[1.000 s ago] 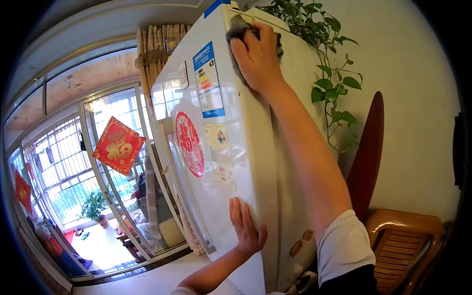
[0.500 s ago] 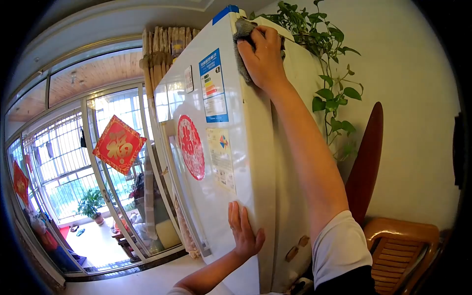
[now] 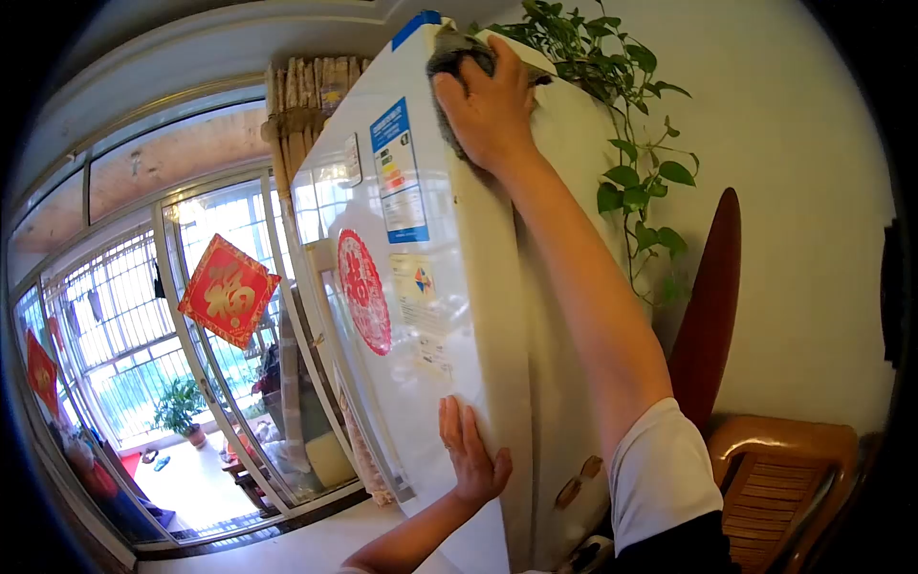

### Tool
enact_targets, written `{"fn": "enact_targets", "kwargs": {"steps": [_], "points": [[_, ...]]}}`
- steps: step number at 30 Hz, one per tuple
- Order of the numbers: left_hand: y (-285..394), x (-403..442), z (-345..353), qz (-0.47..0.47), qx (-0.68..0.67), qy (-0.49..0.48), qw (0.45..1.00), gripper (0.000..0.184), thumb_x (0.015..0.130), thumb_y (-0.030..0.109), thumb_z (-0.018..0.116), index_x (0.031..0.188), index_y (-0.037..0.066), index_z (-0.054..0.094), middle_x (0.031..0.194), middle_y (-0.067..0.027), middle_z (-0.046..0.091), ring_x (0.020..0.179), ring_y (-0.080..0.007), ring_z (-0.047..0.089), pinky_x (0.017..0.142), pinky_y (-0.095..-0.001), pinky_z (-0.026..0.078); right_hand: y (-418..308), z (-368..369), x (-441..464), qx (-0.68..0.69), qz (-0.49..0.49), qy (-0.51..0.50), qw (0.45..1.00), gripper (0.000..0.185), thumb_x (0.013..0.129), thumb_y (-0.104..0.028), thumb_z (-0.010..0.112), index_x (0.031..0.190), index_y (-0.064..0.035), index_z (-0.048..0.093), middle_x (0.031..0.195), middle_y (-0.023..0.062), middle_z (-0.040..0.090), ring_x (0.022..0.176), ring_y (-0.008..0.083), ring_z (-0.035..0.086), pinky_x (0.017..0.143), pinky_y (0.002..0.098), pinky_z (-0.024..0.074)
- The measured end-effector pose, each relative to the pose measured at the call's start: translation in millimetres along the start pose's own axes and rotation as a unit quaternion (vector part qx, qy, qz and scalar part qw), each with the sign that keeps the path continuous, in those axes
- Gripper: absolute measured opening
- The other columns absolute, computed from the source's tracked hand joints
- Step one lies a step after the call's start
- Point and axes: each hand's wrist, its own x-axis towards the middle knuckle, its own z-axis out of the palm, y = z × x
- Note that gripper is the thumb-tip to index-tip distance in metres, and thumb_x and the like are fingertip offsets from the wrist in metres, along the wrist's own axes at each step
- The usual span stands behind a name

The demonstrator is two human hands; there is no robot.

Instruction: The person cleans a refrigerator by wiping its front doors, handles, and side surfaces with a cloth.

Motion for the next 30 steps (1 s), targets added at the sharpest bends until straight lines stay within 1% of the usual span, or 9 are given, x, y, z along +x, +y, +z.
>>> {"fn": "enact_targets", "kwargs": {"steps": [5, 8, 12, 15, 17, 21, 26, 28, 30], "points": [[-0.6, -0.4, 1.1, 0.005, -0.009, 0.010, 1.000, 0.067, 0.087, 0.026, 0.048, 0.136, -0.013, 0.023, 0.141, -0.0384, 0.017, 0.131, -0.0553, 0.019, 0.105, -0.0609, 0.019, 33.7, -4.2, -4.6, 0.063, -0.073, -0.025, 0.995, 0.051, 0.091, -0.049, 0.042, 0.116, -0.0084, 0.059, 0.145, 0.0237, 0.021, 0.136, 0.0441, 0.016, 0.106, 0.0596, 0.0187], [-0.7, -2.1, 2.4, -0.001, -0.013, 0.010, 1.000, 0.068, 0.088, 0.027, 0.048, 0.136, -0.013, 0.023, 0.142, -0.0385, 0.017, 0.131, -0.0550, 0.019, 0.105, -0.0604, 0.019, 77.2, -5.1, 5.0, 0.003, 0.112, -0.065, 0.992, 0.058, 0.092, -0.050, 0.036, 0.120, -0.0028, 0.055, 0.148, 0.0239, 0.017, 0.135, 0.0453, 0.017, 0.107, 0.0583, 0.0186], [-2.5, -3.2, 3.0, 0.002, -0.008, 0.006, 1.000, 0.068, 0.088, 0.027, 0.048, 0.137, -0.013, 0.022, 0.142, -0.0389, 0.016, 0.132, -0.0547, 0.018, 0.106, -0.0602, 0.018, 74.4, 3.6, 8.1, -0.055, 0.146, 0.012, 0.988, 0.050, 0.094, -0.047, 0.038, 0.110, -0.0056, 0.060, 0.140, 0.0262, 0.028, 0.128, 0.0437, 0.029, 0.106, 0.0486, 0.0260], [-4.0, -5.9, 5.9, 0.000, -0.017, 0.017, 1.000, 0.069, 0.088, 0.028, 0.047, 0.137, -0.013, 0.021, 0.142, -0.0391, 0.015, 0.132, -0.0542, 0.018, 0.106, -0.0601, 0.017, 78.7, 0.7, 11.7, 0.076, -0.033, -0.003, 0.997, 0.056, 0.093, -0.049, 0.034, 0.112, -0.0015, 0.059, 0.149, 0.0223, 0.016, 0.135, 0.0422, 0.019, 0.107, 0.0580, 0.0177], [-3.9, -7.5, 5.2, -0.009, -0.020, 0.015, 1.000, 0.070, 0.088, 0.029, 0.046, 0.137, -0.013, 0.021, 0.142, -0.0391, 0.014, 0.132, -0.0537, 0.018, 0.106, -0.0600, 0.016, 89.0, -1.6, 12.4, 0.079, -0.022, -0.006, 0.997, 0.056, 0.094, -0.048, 0.033, 0.115, -0.0027, 0.057, 0.148, 0.0216, 0.018, 0.136, 0.0410, 0.019, 0.106, 0.0598, 0.0183], [-3.4, -7.2, 4.5, -0.009, -0.018, 0.009, 1.000, 0.070, 0.089, 0.030, 0.046, 0.137, -0.014, 0.021, 0.143, -0.0390, 0.014, 0.132, -0.0533, 0.018, 0.107, -0.0597, 0.016, 130.1, 4.5, 7.7, -0.060, 0.125, -0.085, 0.987, 0.059, 0.095, -0.048, 0.029, 0.121, -0.0015, 0.052, 0.147, 0.0227, 0.022, 0.137, 0.0410, 0.017, 0.105, 0.0629, 0.0146], [-1.3, -6.1, 2.9, -0.017, -0.010, 0.006, 1.000, 0.070, 0.089, 0.031, 0.045, 0.138, -0.013, 0.021, 0.142, -0.0387, 0.016, 0.133, -0.0528, 0.018, 0.107, -0.0592, 0.016, 127.6, -5.4, -21.6, -0.101, 0.291, -0.009, 0.951, 0.057, 0.095, -0.051, 0.027, 0.113, -0.0020, 0.050, 0.129, 0.0244, 0.038, 0.122, 0.0428, 0.032, 0.101, 0.0581, 0.0230], [-2.6, -7.3, 4.7, -0.021, -0.013, 0.007, 1.000, 0.070, 0.089, 0.031, 0.045, 0.138, -0.013, 0.021, 0.142, -0.0387, 0.016, 0.133, -0.0527, 0.018, 0.107, -0.0591, 0.016, 115.0, -17.1, -45.3, -0.100, 0.252, -0.053, 0.961, 0.052, 0.095, -0.048, 0.032, 0.111, -0.0024, 0.051, 0.125, 0.0262, 0.039, 0.119, 0.0441, 0.034, 0.100, 0.0571, 0.0245], [-2.9, -7.4, 3.8, -0.025, -0.013, 0.006, 1.000, 0.070, 0.089, 0.031, 0.045, 0.138, -0.013, 0.020, 0.142, -0.0386, 0.016, 0.133, -0.0525, 0.018, 0.107, -0.0591, 0.016, 97.3, -30.7, -84.4, -0.063, 0.147, -0.125, 0.979, 0.054, 0.094, -0.041, 0.041, 0.114, 0.0078, 0.050, 0.141, 0.0309, 0.024, 0.132, 0.0490, 0.019, 0.104, 0.0652, 0.0141]]}}
